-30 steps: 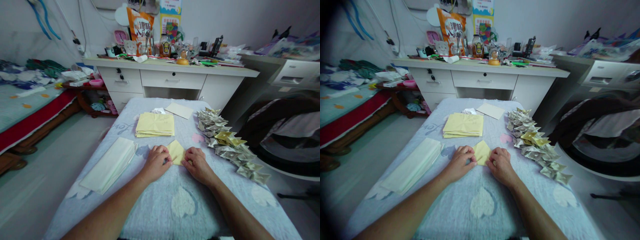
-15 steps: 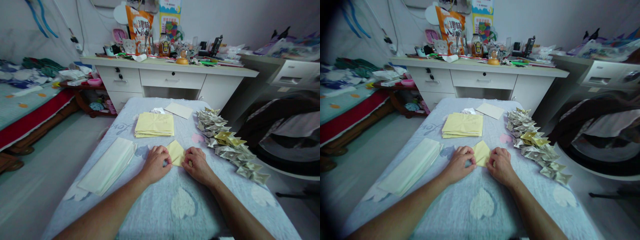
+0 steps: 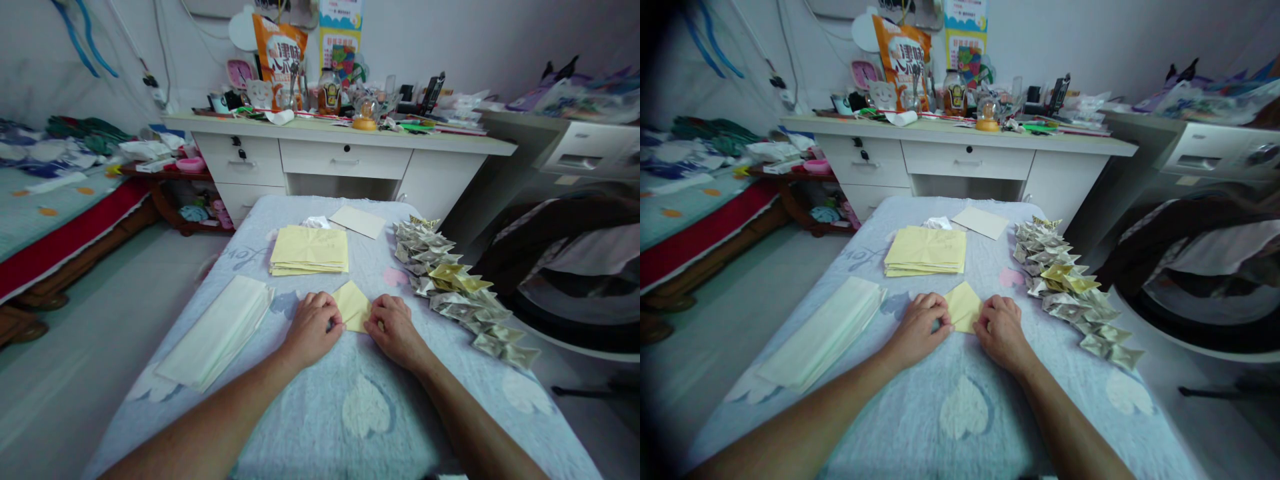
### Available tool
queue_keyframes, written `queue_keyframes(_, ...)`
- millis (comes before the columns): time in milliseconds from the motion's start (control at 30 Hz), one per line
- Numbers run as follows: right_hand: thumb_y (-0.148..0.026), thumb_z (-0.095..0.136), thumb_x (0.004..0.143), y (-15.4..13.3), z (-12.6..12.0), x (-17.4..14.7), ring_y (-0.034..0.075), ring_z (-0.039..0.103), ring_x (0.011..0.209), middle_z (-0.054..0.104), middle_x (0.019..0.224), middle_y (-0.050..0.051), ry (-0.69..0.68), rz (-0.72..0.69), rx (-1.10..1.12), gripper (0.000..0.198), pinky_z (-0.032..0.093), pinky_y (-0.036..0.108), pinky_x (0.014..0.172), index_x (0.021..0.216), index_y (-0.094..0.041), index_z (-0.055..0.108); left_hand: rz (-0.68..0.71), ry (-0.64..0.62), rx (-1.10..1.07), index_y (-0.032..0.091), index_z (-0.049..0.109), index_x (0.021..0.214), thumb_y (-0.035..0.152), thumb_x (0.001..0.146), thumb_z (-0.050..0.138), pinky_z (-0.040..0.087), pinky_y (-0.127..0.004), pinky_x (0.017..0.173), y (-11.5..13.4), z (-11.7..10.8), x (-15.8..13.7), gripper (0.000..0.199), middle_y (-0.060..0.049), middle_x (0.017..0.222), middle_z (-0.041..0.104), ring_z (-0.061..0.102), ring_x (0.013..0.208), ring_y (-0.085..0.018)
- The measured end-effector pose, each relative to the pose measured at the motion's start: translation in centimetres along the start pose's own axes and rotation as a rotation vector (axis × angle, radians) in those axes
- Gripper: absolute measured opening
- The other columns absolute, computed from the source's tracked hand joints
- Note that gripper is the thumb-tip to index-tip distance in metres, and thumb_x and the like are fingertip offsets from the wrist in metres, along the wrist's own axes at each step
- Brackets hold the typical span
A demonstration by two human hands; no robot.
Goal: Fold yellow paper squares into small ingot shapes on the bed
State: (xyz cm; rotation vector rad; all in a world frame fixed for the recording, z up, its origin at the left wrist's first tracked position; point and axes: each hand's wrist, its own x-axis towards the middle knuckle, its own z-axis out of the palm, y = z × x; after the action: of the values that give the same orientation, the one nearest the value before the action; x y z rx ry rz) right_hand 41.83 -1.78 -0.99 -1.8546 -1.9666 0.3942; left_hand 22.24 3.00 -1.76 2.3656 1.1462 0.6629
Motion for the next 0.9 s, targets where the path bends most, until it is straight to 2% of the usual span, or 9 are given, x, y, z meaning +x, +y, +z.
queue_keyframes(500, -0.024, 0.061, 0.079, 0.08, 0.46, 0.16, 0.020, 0.045, 0.090, 0.056, 0.089, 0.003, 0.027, 0.021, -0.032, 0.017, 0.030, 0.033, 0.080, 0.063, -0.018, 0.057, -0.026, -0.004, 0.035, 0.020, 0.058, 0.073, 0.020, 0.074, 0.064, 0.036, -0.034, 0.084, 0.04, 0.16, 0.10, 0.005, -0.001, 0.092, 0.055, 0.047, 0.092, -0.019)
queue_keyframes(567, -0.024, 0.061, 0.078, 0.09, 0.51, 0.19, 0.019, 0.045, 0.089, 0.056, 0.089, 0.003, 0.030, 0.023, -0.032, 0.017, 0.030, 0.033, 0.080, 0.063, -0.018, 0.057, -0.031, -0.013, 0.028, 0.021, 0.060, 0.078, 0.020, 0.073, 0.064, 0.036, -0.035, 0.084, 0.07, 0.09, 0.10, 0.007, -0.001, 0.093, 0.056, 0.047, 0.094, -0.020)
queue_keyframes(767, -0.024, 0.062, 0.078, 0.15, 0.58, 0.16, 0.019, 0.045, 0.089, 0.056, 0.088, 0.003, 0.036, 0.020, -0.035, 0.016, 0.030, 0.033, 0.079, 0.064, -0.018, 0.059, 0.012, -0.067, -0.020, 0.029, 0.066, 0.102, 0.019, 0.077, 0.062, 0.036, -0.037, 0.088, 0.07, -0.06, 0.06, 0.027, -0.002, 0.102, 0.057, 0.047, 0.100, -0.021)
queue_keyframes(900, -0.024, 0.062, 0.078, 0.22, 0.66, 0.12, 0.020, 0.045, 0.090, 0.056, 0.089, 0.003, 0.041, 0.025, -0.029, 0.016, 0.030, 0.033, 0.080, 0.063, -0.018, 0.059, 0.060, -0.102, -0.028, 0.033, 0.067, 0.106, 0.015, 0.080, 0.055, 0.036, -0.037, 0.089, -0.01, 0.02, 0.04, 0.034, -0.002, 0.103, 0.057, 0.047, 0.101, -0.021)
